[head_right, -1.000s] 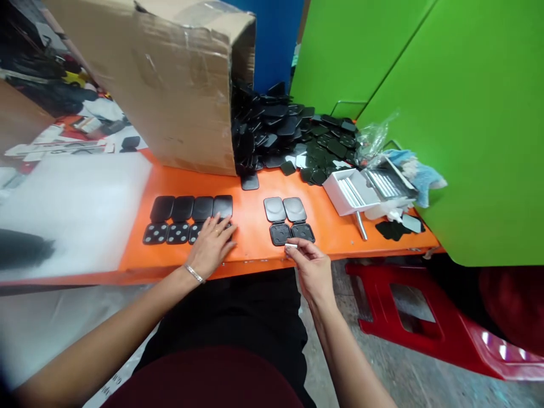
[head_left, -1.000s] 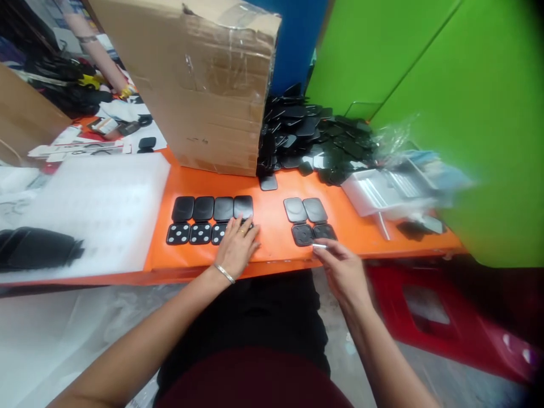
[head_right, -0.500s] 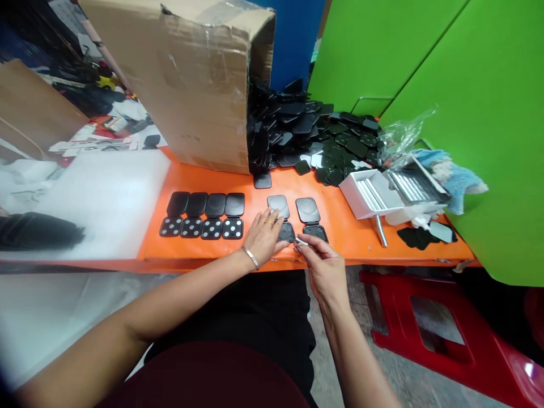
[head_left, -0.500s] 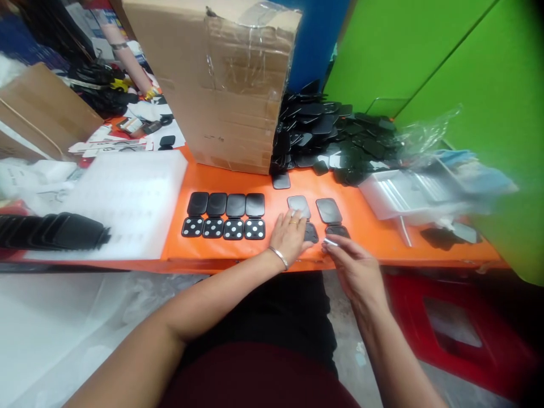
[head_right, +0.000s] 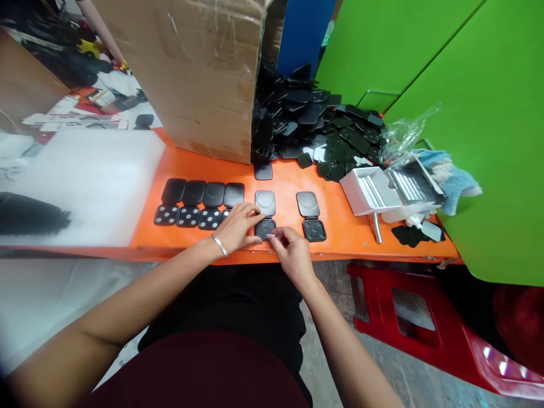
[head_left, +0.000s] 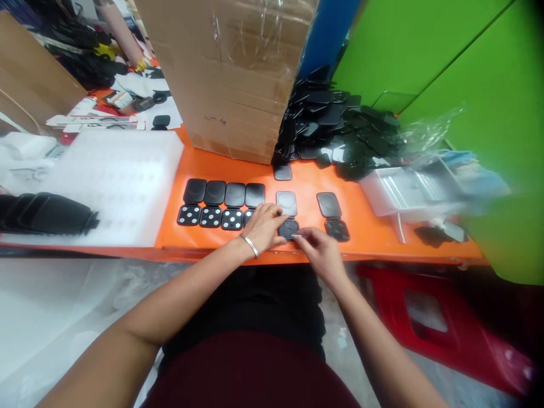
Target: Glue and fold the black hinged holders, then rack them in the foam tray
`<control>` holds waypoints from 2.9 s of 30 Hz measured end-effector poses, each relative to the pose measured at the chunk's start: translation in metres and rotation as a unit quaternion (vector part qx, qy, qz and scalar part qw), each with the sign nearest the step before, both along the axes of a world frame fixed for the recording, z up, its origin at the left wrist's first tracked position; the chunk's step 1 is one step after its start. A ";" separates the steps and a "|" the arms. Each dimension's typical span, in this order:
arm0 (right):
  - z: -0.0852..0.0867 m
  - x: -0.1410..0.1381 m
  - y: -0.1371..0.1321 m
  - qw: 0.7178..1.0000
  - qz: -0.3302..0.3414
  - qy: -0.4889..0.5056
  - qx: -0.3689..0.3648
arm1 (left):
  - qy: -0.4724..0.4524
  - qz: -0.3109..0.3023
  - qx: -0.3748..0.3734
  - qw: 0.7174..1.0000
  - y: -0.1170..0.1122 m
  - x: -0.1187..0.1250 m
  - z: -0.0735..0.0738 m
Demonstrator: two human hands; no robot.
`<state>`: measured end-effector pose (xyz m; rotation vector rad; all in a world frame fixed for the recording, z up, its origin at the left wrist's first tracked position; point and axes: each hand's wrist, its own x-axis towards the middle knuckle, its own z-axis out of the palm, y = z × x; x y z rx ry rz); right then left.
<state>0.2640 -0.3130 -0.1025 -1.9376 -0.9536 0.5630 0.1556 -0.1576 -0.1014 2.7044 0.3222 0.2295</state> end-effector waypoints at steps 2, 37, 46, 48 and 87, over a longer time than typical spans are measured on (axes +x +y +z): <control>0.000 -0.001 0.006 0.998 0.028 -0.050 -0.008 | 0.005 -0.003 -0.004 1.000 0.002 -0.001 -0.001; 0.032 0.009 0.003 0.969 0.217 0.080 -0.090 | 0.058 0.097 -0.060 0.992 0.010 0.008 -0.005; -0.001 0.015 0.006 0.984 0.097 -0.143 -0.030 | 0.077 0.061 -0.021 0.995 0.008 0.004 0.005; -0.002 0.016 0.011 0.971 0.121 -0.202 -0.042 | 0.082 0.045 -0.025 0.995 0.007 0.003 0.005; 0.000 0.033 0.012 0.996 0.043 -0.075 -0.021 | 0.094 0.035 -0.034 0.994 -0.001 -0.002 0.005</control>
